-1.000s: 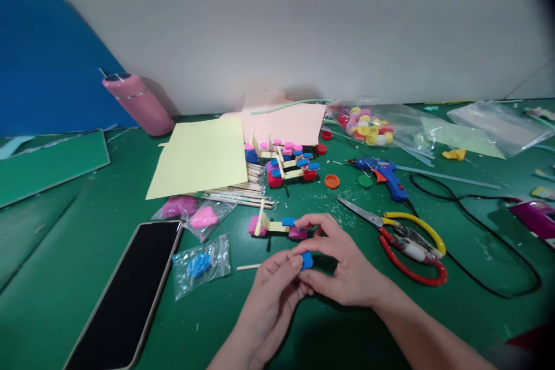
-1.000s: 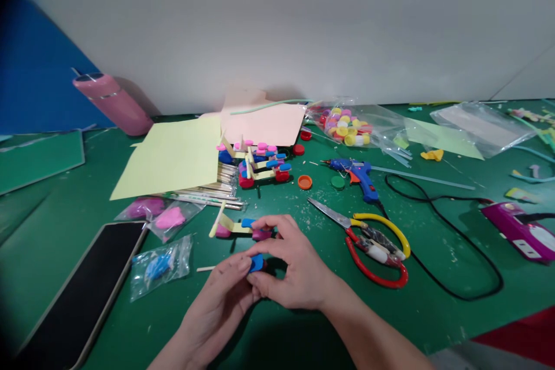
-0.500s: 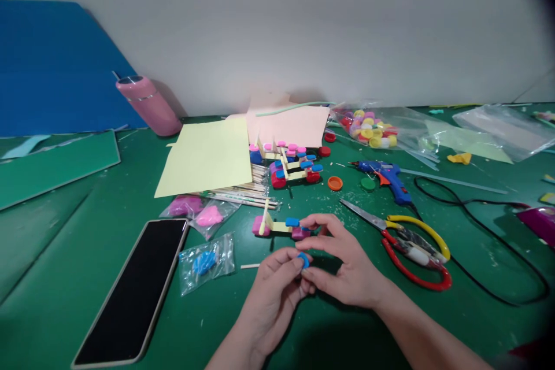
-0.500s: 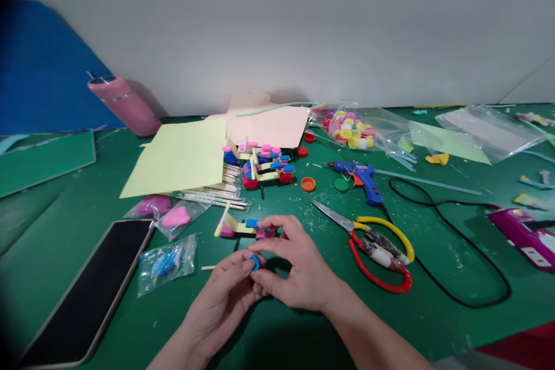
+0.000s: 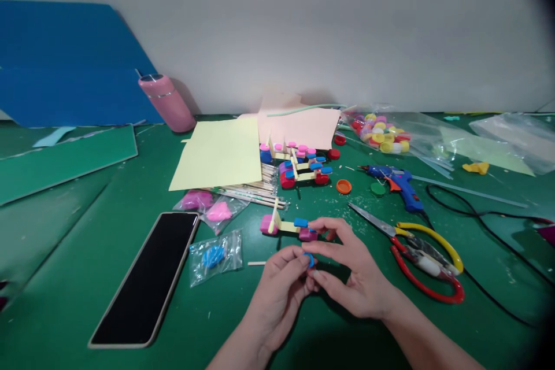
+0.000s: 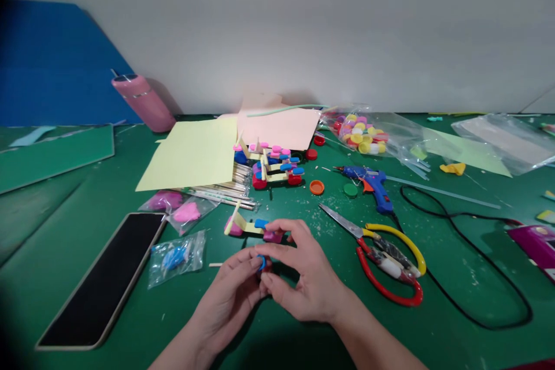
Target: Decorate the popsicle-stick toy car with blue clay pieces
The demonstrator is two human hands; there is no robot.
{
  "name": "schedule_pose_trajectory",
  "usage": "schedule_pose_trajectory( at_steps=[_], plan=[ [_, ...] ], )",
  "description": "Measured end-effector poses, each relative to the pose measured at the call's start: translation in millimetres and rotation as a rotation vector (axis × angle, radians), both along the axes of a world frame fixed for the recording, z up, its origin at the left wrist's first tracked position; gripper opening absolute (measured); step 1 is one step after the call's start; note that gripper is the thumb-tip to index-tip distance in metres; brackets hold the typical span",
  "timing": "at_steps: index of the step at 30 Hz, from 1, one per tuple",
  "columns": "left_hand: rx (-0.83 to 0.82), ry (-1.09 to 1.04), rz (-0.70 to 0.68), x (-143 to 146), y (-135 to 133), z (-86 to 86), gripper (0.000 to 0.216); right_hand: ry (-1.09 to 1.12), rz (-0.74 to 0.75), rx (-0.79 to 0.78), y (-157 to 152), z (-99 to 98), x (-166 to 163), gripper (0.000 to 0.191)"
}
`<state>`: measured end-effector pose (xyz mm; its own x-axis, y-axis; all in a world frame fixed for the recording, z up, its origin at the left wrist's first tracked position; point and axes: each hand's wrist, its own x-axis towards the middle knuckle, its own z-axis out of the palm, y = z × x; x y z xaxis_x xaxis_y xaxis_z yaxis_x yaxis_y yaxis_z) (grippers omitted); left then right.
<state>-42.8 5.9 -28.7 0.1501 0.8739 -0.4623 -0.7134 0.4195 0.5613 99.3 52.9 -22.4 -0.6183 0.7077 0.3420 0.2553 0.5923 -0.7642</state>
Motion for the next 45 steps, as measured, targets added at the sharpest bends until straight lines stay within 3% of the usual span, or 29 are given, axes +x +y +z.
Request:
schedule_pose_trajectory(
  at_steps=[28, 45],
  plan=[
    [0.007, 0.017, 0.01, -0.4, 0.5, -1.3, 0.01, 0.071, -0.031, 0.018, -2.4, -4.0, -1.5, 0.043],
    [-0.018, 0.055, 0.009, 0.4, 1.0, -0.5, 0.01, 0.057, -0.005, -0.185, -4.9, 2.0, -4.7, 0.034]
  ],
)
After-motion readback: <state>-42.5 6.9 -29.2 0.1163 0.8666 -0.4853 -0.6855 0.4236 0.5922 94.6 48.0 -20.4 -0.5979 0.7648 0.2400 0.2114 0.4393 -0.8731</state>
